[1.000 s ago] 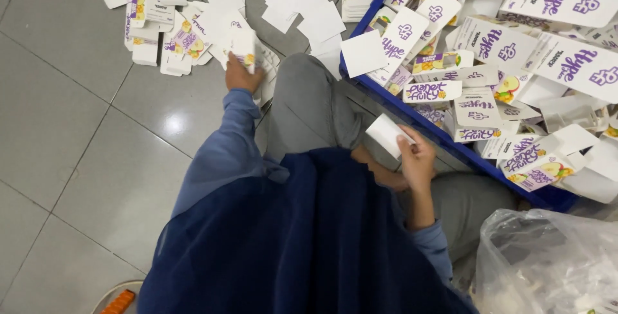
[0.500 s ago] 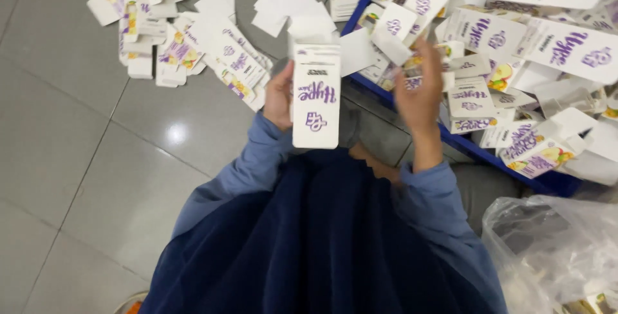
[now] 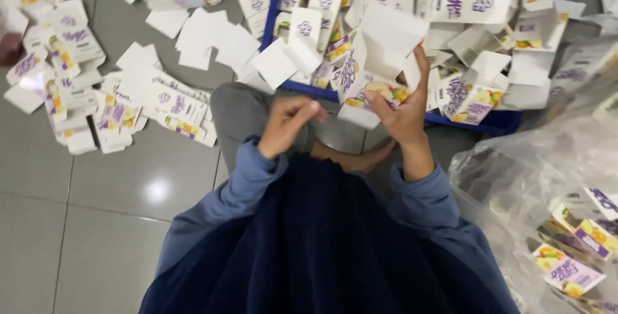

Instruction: Folding flat cardboard box templates into their final shape and placing them in a storage bin.

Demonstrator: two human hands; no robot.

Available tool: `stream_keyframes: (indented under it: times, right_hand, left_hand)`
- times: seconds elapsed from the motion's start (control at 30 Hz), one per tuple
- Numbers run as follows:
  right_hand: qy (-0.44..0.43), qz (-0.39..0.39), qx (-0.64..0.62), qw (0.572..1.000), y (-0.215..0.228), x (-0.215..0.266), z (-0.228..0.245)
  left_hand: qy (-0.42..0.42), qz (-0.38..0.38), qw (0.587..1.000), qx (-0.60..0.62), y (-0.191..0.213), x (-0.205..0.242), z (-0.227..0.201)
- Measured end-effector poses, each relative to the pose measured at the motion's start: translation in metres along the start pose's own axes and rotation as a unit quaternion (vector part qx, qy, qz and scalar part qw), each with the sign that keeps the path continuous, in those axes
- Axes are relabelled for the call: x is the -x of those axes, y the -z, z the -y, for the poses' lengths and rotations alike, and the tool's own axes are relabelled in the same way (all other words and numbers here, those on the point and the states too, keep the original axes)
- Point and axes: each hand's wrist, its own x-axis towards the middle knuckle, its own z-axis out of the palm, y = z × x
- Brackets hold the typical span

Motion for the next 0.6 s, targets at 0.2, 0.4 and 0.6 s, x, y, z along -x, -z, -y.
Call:
stream_keyframes:
  times: [0.2, 0.4, 0.6]
  right_hand:
    - [-0.015, 0.014, -0.005, 1.0, -0.008, 0.014, -0.002]
    - [-0.024, 0.006, -0.005, 1.0, 0.002, 0.022, -0.001]
    - [-0.06, 0.027, -0.07, 0.995, 0.022, 0.028, -0.031]
  left_hand:
    - [-0.184, -0.009, 0.977, -0.105, -0.048, -0.016, -0.061]
    - [-0.142, 0.056, 0.988, -0.032, -0.05, -0.023, -0.035]
    - [-0.078, 0.111, 0.985, 0.109, -0.05, -0.026, -0.033]
